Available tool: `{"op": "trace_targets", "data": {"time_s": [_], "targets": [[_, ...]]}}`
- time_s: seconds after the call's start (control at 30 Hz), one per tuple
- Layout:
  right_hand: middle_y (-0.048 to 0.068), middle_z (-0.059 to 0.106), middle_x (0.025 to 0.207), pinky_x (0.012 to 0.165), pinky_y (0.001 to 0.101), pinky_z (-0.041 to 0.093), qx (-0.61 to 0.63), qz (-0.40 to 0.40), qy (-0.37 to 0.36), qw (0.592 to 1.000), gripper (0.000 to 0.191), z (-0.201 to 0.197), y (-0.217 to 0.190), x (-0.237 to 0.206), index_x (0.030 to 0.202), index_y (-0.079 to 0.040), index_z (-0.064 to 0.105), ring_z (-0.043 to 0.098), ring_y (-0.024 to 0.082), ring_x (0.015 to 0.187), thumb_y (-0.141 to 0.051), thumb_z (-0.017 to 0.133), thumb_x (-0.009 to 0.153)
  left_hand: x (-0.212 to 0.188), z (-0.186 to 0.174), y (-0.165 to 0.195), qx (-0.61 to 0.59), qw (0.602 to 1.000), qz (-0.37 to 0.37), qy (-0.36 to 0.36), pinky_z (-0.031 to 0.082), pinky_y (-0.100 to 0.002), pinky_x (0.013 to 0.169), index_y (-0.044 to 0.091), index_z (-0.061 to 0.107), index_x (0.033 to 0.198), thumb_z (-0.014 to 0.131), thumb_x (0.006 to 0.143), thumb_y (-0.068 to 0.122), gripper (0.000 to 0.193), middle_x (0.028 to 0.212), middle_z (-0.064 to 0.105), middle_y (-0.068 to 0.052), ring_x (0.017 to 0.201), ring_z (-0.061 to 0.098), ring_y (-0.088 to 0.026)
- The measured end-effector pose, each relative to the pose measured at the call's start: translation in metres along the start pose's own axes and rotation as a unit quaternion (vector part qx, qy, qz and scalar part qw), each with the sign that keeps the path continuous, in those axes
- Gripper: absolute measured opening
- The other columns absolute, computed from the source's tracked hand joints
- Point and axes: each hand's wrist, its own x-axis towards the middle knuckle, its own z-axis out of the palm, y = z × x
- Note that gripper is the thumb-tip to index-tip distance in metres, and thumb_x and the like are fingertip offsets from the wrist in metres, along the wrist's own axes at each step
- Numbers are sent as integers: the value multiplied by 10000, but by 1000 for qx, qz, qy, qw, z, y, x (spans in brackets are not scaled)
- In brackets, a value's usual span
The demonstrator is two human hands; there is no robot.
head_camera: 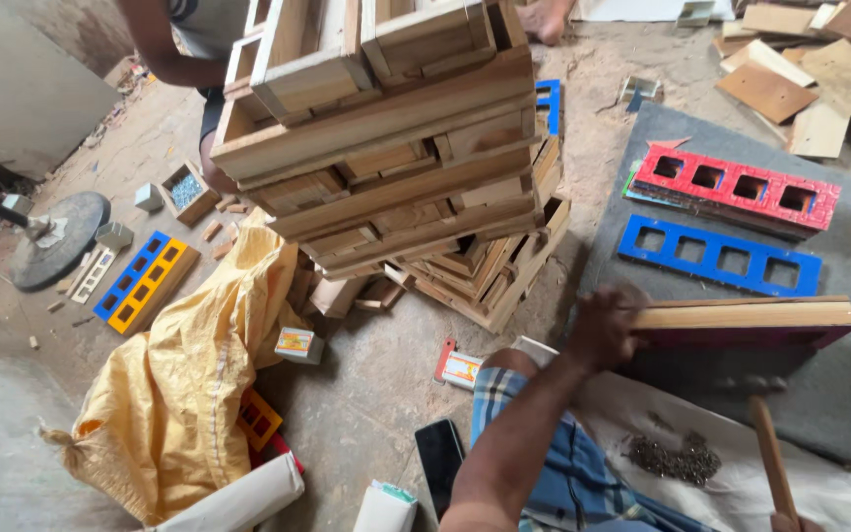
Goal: The person sits on the floor and assembles small wooden frames by placing them over colored plastic molds. They use a hammer to drive nails into the frames, securing the pieces together. The person handles multiple frames of different colors, repeatedly picking them up, hammering, and setting them aside.
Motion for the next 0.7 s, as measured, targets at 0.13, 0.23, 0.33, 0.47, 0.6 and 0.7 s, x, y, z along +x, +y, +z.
{"op": "trace_targets", "data": {"time_s": [0.13, 0.23, 0.33, 0.47, 0.6, 0.7], "targets": [[237, 697, 1088, 815, 569, 526, -97, -134, 74, 984, 387, -2, -22, -1, 1339, -99, 631, 651, 481, 965, -319, 615, 1021, -4, 15, -33, -116, 967, -172, -146, 519, -472, 911, 148, 570, 1317, 845, 767, 328, 641, 1230, 651, -125, 1123, 636, -339], [257, 670, 1099, 779, 562, 534, -37, -286, 98, 953, 320, -2, -55, -5, 1318, -57, 578, 641, 496, 932, -276, 556, 1086, -23, 36, -38, -148, 956, -195, -162, 547, -479, 885, 138, 550, 1338, 878, 744, 343, 709, 1172, 699, -153, 1083, 675, -366], [230, 684, 938, 659, 544, 533, -76, -313, 143, 936, 296, 1, -89, -5, 1270, -50, 557, 666, 469, 797, -260, 613, 1069, -32, 45, -36, -167, 950, -207, -164, 574, -486, 859, 128, 531, 1358, 912, 720, 358, 778, 1113, 747, -180, 1042, 714, -394], [193, 700, 856, 651, 564, 537, -195, -238, 50, 950, 250, 11, -112, 5, 1104, -65, 559, 675, 449, 735, -302, 618, 1050, -28, 34, -29, -139, 949, -208, -194, 573, -483, 875, 139, 511, 1377, 890, 771, 373, 753, 1192, 718, -181, 1081, 693, -389], [193, 710, 873, 675, 559, 539, -226, -199, 40, 953, 228, 6, -86, 13, 1122, -90, 589, 682, 439, 780, -299, 590, 1031, -12, 20, -21, -150, 947, -207, -193, 569, -479, 856, 132, 540, 1361, 893, 690, 454, 824, 1146, 724, -194, 1055, 695, -383], [216, 705, 1018, 780, 563, 539, -120, -197, 33, 973, 331, -7, -44, 8, 1205, -120, 646, 666, 462, 914, -387, 572, 1023, 3, 4, -25, -173, 934, -198, -244, 579, -457, 853, 124, 591, 1339, 854, 619, 549, 876, 1072, 759, -179, 1013, 727, -350]]}}
